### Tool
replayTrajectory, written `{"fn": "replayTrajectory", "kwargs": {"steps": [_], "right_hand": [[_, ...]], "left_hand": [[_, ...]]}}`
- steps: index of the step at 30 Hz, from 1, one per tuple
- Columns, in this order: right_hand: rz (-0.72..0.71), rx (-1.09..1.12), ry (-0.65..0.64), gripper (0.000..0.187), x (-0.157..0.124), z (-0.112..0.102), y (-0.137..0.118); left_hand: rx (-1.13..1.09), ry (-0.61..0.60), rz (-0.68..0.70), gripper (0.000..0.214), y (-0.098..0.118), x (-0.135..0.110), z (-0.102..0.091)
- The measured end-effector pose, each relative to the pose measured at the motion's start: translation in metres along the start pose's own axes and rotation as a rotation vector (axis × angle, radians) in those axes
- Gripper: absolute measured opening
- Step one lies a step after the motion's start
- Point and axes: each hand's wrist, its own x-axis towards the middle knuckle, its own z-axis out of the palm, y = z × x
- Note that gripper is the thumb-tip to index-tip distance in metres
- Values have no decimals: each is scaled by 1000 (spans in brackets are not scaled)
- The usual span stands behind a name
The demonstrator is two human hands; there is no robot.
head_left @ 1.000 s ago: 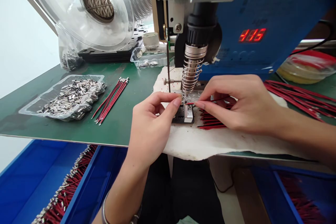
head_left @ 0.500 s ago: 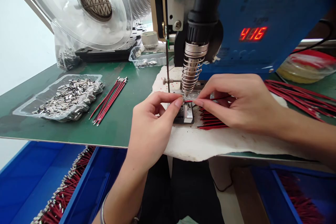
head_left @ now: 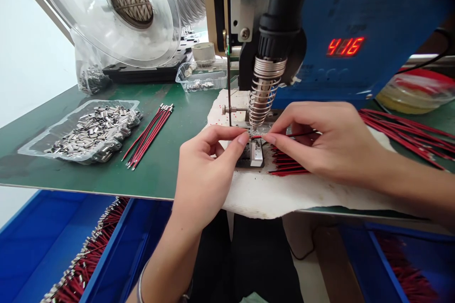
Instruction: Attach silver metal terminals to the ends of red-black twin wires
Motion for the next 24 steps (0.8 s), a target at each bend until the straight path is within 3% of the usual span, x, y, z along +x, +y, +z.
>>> {"fn": "replayTrajectory", "kwargs": {"steps": [12,19,24], "right_hand": [[1,-8,17,14,0,-3,-2],[-240,17,-19,9,2,-12,-2],[-260,-62,21,17,-2,-8,-6]], "left_hand": [[-2,-20,28,21,-1,1,-1],[-104,-70,76,11,4,-3,-5],[-126,-115,80,9,9,-6,-6]]}}
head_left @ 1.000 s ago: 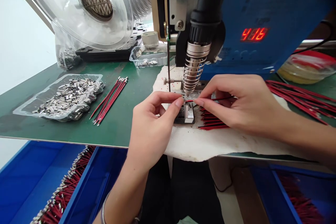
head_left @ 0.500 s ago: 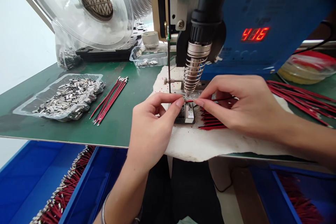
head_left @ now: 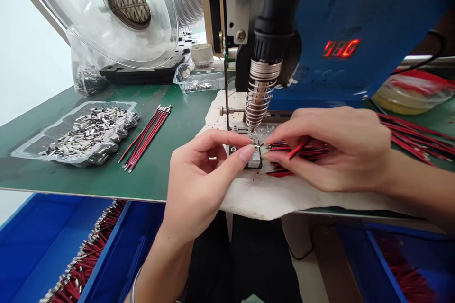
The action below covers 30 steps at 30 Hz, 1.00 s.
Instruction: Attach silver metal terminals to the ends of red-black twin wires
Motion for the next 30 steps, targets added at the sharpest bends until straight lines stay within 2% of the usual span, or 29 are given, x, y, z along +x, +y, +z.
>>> {"fn": "replayTrajectory", "kwargs": {"steps": [7,14,23,30], "right_hand": [[-26,-35,10,21,-1,1,0],[-69,-7,9,23,0,1,1],[-53,-12,-19,23,0,-1,1],[-45,-38,-20,25,-1,-1,2]], "left_hand": [[10,-1,50,8,-2,0,0],[39,-19,37,8,0,0,0],[35,-12,78,7,-6,-1,-1],[34,-12,68,7,-2,0,1]]}}
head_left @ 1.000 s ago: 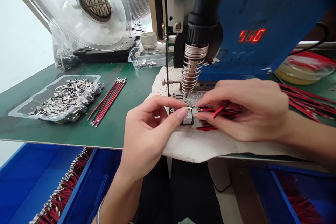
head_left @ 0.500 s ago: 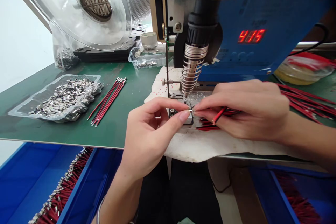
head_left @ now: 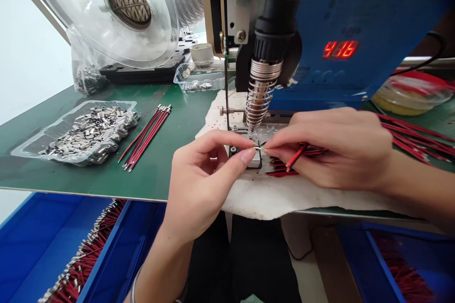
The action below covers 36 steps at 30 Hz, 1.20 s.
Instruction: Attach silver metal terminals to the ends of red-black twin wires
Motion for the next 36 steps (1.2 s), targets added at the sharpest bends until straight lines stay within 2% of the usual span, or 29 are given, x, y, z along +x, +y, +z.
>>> {"fn": "replayTrajectory", "kwargs": {"steps": [7,11,14,18,21,24,27,29,31,36], "right_hand": [[23,-23,2,27,-1,1,-1],[-10,-51,55,30,0,2,0],[-28,-71,93,22,1,2,2],[39,-133,92,11,2,2,6],[74,-160,74,16,2,1,10],[21,-187,31,21,0,0,15],[-22,-217,-55,10,0,-3,18],[-6,-210,-106,23,0,-5,20],[5,-178,-129,28,1,-7,20],[14,-118,-145,21,2,-5,20]], "left_hand": [[-13,15,-24,8,1,1,0],[-36,20,-41,6,-2,2,0],[-72,60,-43,6,-6,2,-1],[-95,107,-63,7,-9,4,-1],[-110,116,-93,6,-9,5,-1],[-105,120,-117,7,-9,5,-1],[-74,126,-132,7,-9,5,0],[-54,122,-142,7,-9,6,1],[-44,115,-146,7,-9,7,1],[-12,111,-154,5,-7,6,2]]}}
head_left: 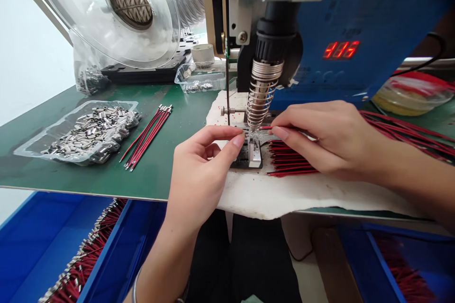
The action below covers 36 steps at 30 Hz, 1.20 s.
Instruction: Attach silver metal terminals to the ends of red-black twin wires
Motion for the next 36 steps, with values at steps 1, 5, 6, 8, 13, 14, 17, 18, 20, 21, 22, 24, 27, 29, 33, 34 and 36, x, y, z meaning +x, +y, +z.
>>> {"fn": "replayTrajectory", "kwargs": {"steps": [1,5,6,8,13,14,17,18,20,21,22,24,27,29,33,34,36], "right_hand": [[9,21,-10,19,0,1,-1],[103,125,-41,8,-2,3,-3],[123,150,-44,7,-2,3,-4],[139,188,-53,4,-2,4,-5],[174,232,-35,6,0,5,-7],[179,236,-22,6,1,6,-7],[197,235,-7,7,1,6,-8],[203,233,-7,8,1,7,-8],[210,228,-8,8,1,7,-8],[210,225,-5,8,0,8,-9],[210,219,0,9,0,8,-9],[216,206,10,9,1,9,-10],[235,188,21,11,2,10,-12],[243,182,27,11,2,10,-14],[267,186,37,11,2,11,-17],[276,190,38,11,1,11,-17],[298,202,40,11,1,10,-19]], "left_hand": [[8,-1,0,5,0,0,0],[37,9,1,7,0,0,0],[43,10,0,8,0,0,0],[55,11,-1,9,1,1,0],[68,8,-2,11,1,0,1],[70,6,-4,11,2,0,1],[89,-2,-15,12,2,0,1],[100,-6,-21,13,1,0,1],[122,-6,-30,14,1,0,1],[131,-2,-31,14,1,0,1],[139,0,-32,15,1,0,1],[150,4,-32,16,1,0,1],[153,0,-36,18,1,0,1],[150,4,-36,18,2,0,1],[143,6,-32,19,3,0,2],[141,8,-29,20,3,0,2],[141,14,-23,21,2,-1,2]]}}
